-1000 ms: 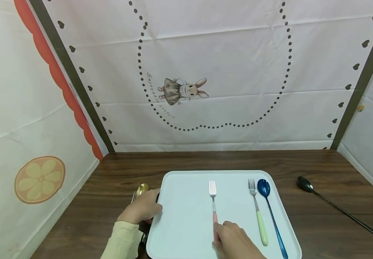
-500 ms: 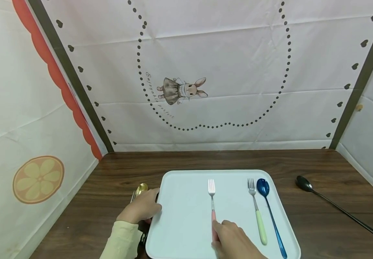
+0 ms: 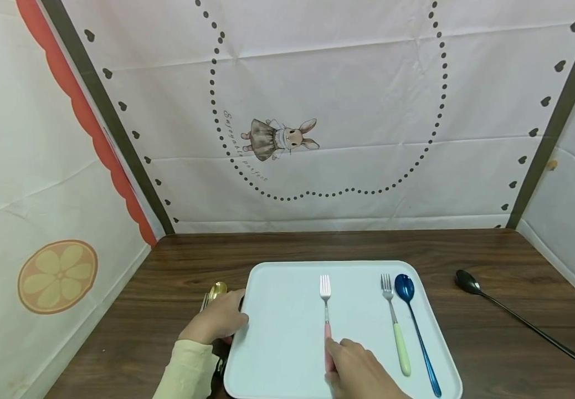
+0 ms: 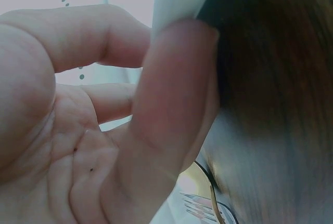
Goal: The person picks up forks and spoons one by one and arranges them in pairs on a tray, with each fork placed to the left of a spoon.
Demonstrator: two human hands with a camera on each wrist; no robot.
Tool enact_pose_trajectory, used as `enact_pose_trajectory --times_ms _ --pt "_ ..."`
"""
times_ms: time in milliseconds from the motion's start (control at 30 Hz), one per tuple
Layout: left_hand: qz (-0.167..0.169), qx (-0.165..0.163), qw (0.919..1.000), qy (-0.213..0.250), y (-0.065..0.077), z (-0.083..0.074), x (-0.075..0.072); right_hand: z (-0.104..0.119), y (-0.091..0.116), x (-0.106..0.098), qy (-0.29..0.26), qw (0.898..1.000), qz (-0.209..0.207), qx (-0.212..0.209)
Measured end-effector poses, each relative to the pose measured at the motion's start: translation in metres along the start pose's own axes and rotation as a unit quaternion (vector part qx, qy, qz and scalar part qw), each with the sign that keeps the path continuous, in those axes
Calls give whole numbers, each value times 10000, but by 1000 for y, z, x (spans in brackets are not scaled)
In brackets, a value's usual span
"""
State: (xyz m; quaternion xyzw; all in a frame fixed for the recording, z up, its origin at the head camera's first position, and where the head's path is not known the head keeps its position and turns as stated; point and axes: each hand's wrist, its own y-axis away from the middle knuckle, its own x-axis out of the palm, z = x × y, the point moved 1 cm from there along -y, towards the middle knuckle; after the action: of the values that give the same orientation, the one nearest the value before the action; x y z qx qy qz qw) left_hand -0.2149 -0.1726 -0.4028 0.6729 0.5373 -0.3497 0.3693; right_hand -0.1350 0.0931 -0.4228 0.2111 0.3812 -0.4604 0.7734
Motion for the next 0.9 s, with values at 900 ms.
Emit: enact_pose_trajectory --times_ms 900 --pt "9 -34 9999 -102 0 -1 -2 -11 17 -17 537 9925 47 1097"
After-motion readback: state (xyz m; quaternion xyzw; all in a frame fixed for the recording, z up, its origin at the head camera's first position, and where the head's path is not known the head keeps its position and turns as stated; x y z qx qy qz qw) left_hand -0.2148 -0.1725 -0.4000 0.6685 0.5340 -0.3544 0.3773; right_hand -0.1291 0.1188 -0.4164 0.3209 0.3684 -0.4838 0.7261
